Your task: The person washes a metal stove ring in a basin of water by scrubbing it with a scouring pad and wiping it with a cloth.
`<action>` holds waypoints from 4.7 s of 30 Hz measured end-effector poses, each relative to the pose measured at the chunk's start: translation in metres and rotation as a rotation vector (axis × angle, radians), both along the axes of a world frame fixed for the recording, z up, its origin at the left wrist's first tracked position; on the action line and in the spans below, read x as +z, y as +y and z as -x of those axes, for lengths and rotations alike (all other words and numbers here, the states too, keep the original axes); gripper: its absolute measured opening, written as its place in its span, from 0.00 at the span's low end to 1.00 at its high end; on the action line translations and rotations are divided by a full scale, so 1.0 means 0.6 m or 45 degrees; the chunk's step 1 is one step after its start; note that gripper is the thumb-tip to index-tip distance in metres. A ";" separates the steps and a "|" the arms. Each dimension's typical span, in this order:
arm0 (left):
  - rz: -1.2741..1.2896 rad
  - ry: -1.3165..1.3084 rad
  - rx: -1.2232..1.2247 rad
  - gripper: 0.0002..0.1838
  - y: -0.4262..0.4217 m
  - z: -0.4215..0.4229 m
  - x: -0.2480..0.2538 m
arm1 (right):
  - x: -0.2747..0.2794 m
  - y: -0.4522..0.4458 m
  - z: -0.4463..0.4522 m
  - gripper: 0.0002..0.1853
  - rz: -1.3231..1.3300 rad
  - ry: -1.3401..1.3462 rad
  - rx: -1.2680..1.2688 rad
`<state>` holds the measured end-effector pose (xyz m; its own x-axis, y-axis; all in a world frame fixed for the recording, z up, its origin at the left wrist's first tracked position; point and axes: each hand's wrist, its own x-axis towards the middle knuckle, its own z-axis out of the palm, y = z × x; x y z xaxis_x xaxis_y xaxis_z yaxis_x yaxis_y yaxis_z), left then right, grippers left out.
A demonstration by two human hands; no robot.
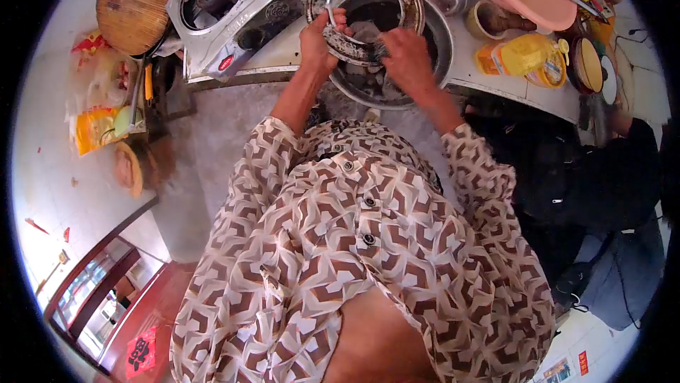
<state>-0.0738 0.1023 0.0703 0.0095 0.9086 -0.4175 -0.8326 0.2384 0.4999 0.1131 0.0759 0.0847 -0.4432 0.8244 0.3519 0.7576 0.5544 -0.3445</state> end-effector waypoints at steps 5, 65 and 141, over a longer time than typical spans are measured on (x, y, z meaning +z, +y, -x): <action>-0.066 -0.092 -0.011 0.17 -0.018 -0.002 -0.010 | -0.002 0.014 -0.032 0.20 0.055 -0.009 0.051; -0.386 0.808 0.002 0.14 -0.005 0.005 0.036 | -0.158 0.054 -0.069 0.28 0.338 -0.223 -0.621; 0.005 0.285 0.106 0.27 -0.024 0.006 -0.050 | -0.085 0.002 -0.033 0.22 0.180 0.171 -0.090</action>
<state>-0.0775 0.0877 0.0405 -0.1585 0.9007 -0.4045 -0.7182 0.1760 0.6732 0.1328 0.0769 0.0338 -0.3392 0.8973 0.2824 0.7351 0.4402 -0.5156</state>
